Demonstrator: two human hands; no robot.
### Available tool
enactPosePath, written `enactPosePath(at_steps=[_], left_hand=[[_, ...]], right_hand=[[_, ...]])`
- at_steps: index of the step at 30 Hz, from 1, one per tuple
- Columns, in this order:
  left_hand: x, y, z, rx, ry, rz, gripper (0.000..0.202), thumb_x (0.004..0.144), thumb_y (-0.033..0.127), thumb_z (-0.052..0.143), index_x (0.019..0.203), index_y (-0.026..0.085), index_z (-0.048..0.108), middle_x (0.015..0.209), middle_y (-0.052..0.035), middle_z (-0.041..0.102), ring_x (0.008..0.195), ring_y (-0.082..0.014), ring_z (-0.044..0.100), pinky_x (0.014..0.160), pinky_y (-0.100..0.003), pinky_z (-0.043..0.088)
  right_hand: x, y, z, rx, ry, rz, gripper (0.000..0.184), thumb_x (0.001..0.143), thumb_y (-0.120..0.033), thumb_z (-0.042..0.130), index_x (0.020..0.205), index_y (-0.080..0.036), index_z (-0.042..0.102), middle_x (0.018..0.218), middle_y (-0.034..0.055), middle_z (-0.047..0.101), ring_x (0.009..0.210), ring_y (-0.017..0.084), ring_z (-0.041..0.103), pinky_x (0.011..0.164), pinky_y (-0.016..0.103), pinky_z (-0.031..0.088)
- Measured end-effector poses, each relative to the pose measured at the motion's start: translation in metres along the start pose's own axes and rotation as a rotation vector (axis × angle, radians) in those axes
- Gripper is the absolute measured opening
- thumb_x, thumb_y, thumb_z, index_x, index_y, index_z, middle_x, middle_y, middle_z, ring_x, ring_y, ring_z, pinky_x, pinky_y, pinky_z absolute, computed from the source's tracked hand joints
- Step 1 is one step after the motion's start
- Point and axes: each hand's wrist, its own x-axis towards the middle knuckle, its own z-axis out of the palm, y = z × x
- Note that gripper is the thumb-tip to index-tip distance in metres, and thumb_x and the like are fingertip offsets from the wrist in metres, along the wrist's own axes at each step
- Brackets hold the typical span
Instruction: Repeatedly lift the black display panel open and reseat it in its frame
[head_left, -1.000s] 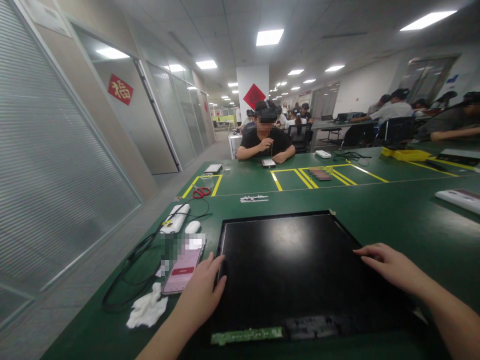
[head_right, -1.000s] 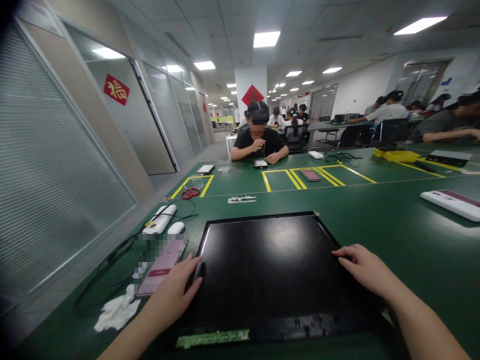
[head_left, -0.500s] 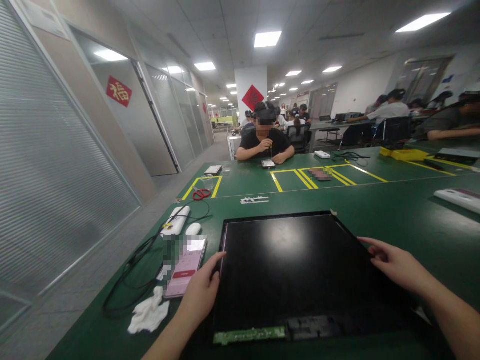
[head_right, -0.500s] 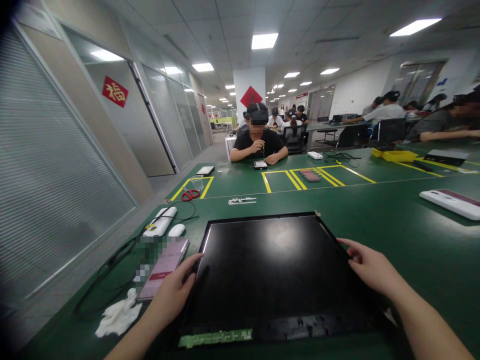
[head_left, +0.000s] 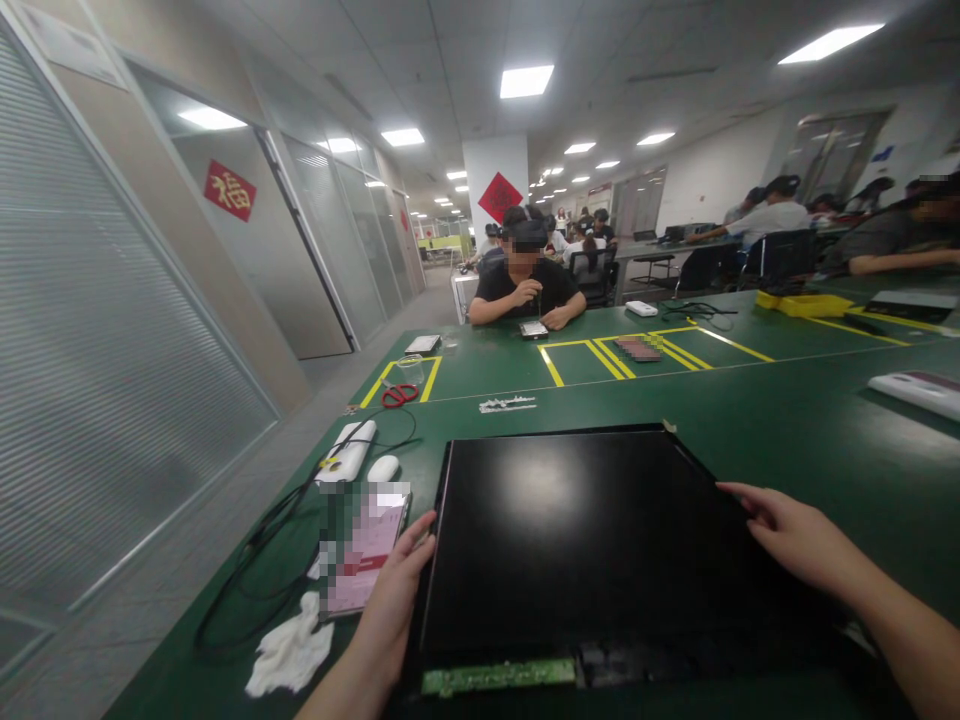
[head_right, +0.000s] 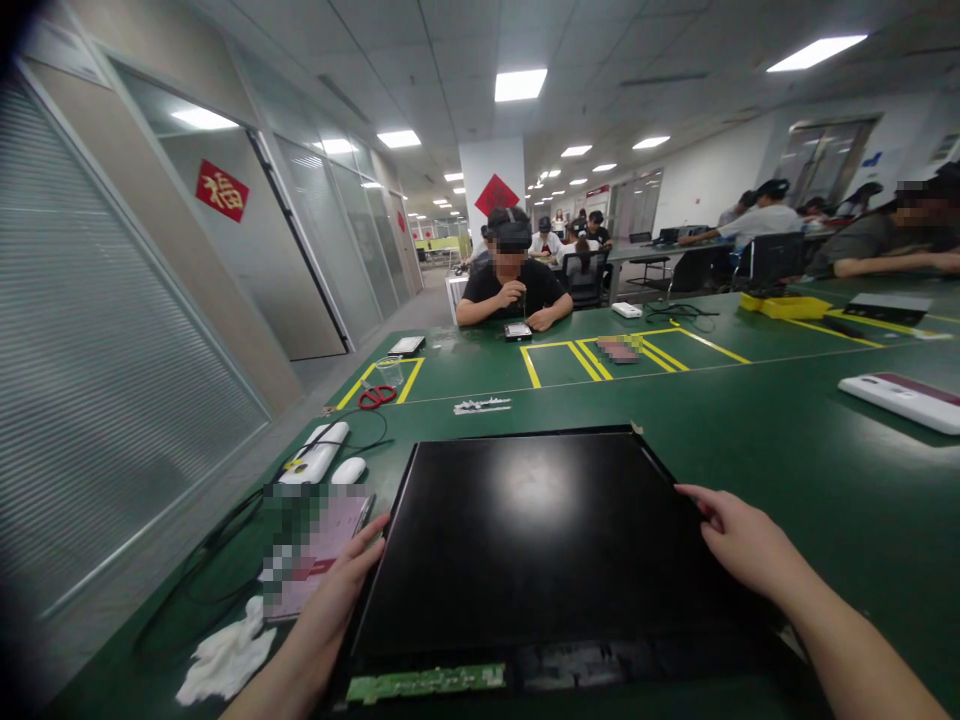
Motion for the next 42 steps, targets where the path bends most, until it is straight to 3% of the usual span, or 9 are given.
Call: enactPosePath(at_steps=[4, 10, 15, 21, 27, 33, 38, 42], left_hand=[[-0.004, 0.001, 0.009, -0.212, 0.090, -0.068, 0.072, 0.092, 0.017, 0.079, 0.159, 0.027, 0.055, 0.091, -0.0070, 0.086, 0.070, -0.0288, 0.084, 0.060, -0.035, 0.066], [-0.022, 0.011, 0.012, -0.298, -0.041, -0.092, 0.099, 0.076, 0.008, 0.092, 0.163, 0.027, 0.048, 0.082, -0.0009, 0.084, 0.057, -0.0245, 0.079, 0.056, -0.032, 0.063], [-0.023, 0.010, 0.012, -0.294, -0.036, -0.086, 0.092, 0.078, 0.018, 0.096, 0.159, 0.027, 0.053, 0.082, -0.0010, 0.084, 0.063, -0.0255, 0.081, 0.060, -0.033, 0.065], [-0.017, 0.003, 0.015, -0.297, 0.018, -0.061, 0.070, 0.076, 0.024, 0.099, 0.140, 0.024, 0.071, 0.094, -0.0048, 0.088, 0.066, -0.0248, 0.083, 0.063, -0.032, 0.066], [-0.019, -0.001, 0.015, -0.248, 0.018, -0.026, 0.052, 0.071, 0.039, 0.103, 0.115, 0.020, 0.084, 0.088, -0.0057, 0.088, 0.079, -0.0280, 0.085, 0.070, -0.032, 0.066], [-0.027, 0.005, 0.019, -0.214, 0.007, -0.009, 0.058, 0.067, 0.051, 0.102, 0.116, 0.023, 0.087, 0.096, -0.0077, 0.089, 0.102, -0.0347, 0.085, 0.090, -0.040, 0.067], [-0.032, 0.014, 0.022, -0.164, -0.041, -0.002, 0.061, 0.064, 0.044, 0.102, 0.119, 0.024, 0.087, 0.115, -0.0083, 0.088, 0.119, -0.0381, 0.080, 0.103, -0.045, 0.063], [-0.037, 0.027, 0.022, -0.102, -0.071, 0.063, 0.042, 0.069, 0.037, 0.096, 0.109, 0.025, 0.090, 0.131, -0.0074, 0.084, 0.143, -0.0379, 0.066, 0.120, -0.044, 0.052]], right_hand=[[-0.001, 0.002, 0.003, 0.014, 0.008, -0.013, 0.060, 0.077, -0.029, 0.054, 0.131, -0.025, 0.081, 0.096, 0.0094, 0.078, 0.081, 0.025, 0.074, 0.076, 0.037, 0.058], [0.001, 0.007, 0.005, 0.011, 0.023, -0.014, 0.058, 0.077, -0.026, 0.054, 0.129, -0.025, 0.082, 0.093, 0.0091, 0.077, 0.077, 0.024, 0.073, 0.073, 0.037, 0.059], [0.002, 0.011, 0.008, -0.001, 0.036, -0.033, 0.057, 0.078, -0.027, 0.054, 0.128, -0.027, 0.081, 0.093, 0.0082, 0.078, 0.075, 0.023, 0.073, 0.070, 0.035, 0.059], [0.004, 0.014, 0.013, 0.007, 0.038, -0.022, 0.057, 0.080, -0.025, 0.051, 0.128, -0.026, 0.082, 0.102, 0.0105, 0.079, 0.083, 0.024, 0.075, 0.075, 0.036, 0.060], [0.006, 0.023, 0.020, 0.001, 0.064, -0.040, 0.059, 0.079, -0.024, 0.052, 0.130, -0.028, 0.081, 0.109, 0.0110, 0.080, 0.092, 0.025, 0.078, 0.080, 0.036, 0.062], [0.008, 0.023, 0.023, -0.014, 0.069, -0.044, 0.063, 0.077, -0.023, 0.052, 0.134, -0.024, 0.079, 0.117, 0.0126, 0.080, 0.102, 0.027, 0.079, 0.090, 0.037, 0.063], [0.008, 0.016, 0.022, -0.064, 0.044, -0.035, 0.063, 0.081, -0.022, 0.048, 0.134, -0.022, 0.080, 0.113, 0.0145, 0.079, 0.100, 0.027, 0.078, 0.089, 0.037, 0.064], [0.009, 0.014, 0.022, -0.092, 0.044, -0.016, 0.062, 0.081, -0.018, 0.048, 0.133, -0.024, 0.081, 0.117, 0.0139, 0.078, 0.103, 0.026, 0.079, 0.090, 0.034, 0.064]])
